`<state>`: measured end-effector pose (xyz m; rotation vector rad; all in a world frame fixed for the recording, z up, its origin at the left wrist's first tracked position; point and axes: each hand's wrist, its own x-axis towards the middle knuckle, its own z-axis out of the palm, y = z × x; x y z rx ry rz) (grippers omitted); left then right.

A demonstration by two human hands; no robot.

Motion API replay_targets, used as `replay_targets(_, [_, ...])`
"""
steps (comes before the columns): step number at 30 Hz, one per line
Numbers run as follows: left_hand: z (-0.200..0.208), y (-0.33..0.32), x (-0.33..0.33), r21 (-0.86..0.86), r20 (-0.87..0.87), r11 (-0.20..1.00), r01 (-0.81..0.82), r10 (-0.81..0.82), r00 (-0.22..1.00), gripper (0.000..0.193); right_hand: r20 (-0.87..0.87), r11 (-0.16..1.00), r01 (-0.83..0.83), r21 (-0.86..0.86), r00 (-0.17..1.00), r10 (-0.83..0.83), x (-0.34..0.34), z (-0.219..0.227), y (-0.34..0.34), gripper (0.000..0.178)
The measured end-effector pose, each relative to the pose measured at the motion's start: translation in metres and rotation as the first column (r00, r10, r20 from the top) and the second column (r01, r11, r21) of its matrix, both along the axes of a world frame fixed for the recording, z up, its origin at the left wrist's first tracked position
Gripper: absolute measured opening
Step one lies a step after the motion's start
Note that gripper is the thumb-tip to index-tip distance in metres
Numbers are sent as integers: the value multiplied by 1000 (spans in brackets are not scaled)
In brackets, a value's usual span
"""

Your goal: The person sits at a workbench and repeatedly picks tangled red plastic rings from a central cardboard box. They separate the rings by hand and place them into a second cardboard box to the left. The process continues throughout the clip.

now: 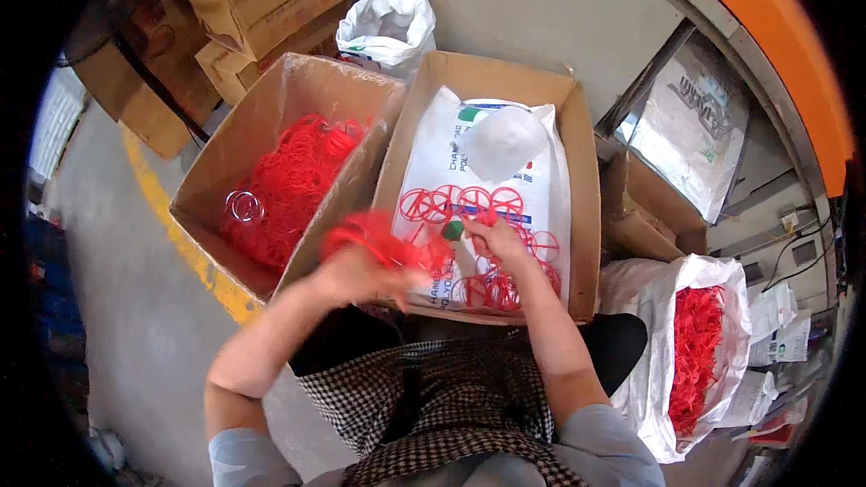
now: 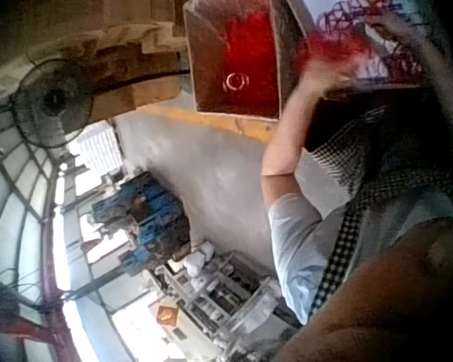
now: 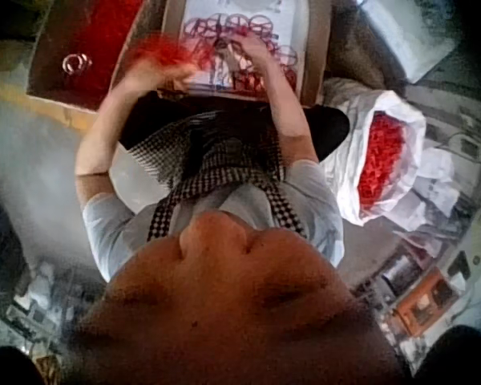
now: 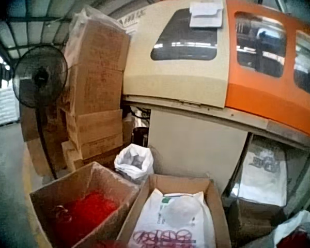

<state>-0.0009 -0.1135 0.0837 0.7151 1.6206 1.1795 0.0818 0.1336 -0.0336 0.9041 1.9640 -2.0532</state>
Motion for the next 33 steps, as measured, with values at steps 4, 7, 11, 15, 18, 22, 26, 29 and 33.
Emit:
replay_targets(4, [-20,-41,-99,-30,260,721,-692,674,691,19,-35,894,249,-373,959,-282,19,-26,-1,19])
replay_targets(7, [-44,-69,-182,-174,240,666,-726,743,624,29,51,797,319,-513,938,-343,24,-18,-33,16])
replay_targets(11, [-95,-102,-316,172,113,789,-590,579,808,43,-182,879,331,-344,894,-408,44,-6,-6,26])
replay_targets(15, [-113,-68,-341,148,-55,833,-534,546,836,49,-246,788,606,105,784,-570,116,78,64,25])
replay_targets(18, [-100,-43,-308,159,266,754,-637,589,763,44,-297,352,760,546,569,-767,195,141,95,33])
replay_targets(22, [-153,-96,-282,311,507,603,-734,548,665,40,-110,-136,-29,990,433,-894,366,91,205,56])
replay_targets(26, [-146,-128,-330,67,-22,207,-976,978,206,48,-14,231,330,915,599,-800,483,19,247,85])
replay_targets(29, [-92,-40,-233,235,-228,462,-855,881,414,41,192,203,0,979,320,-928,531,1,264,77])
replay_targets(33, [-30,-6,-124,314,-428,743,-591,666,611,28,-66,-113,-13,994,740,-669,367,80,251,44])
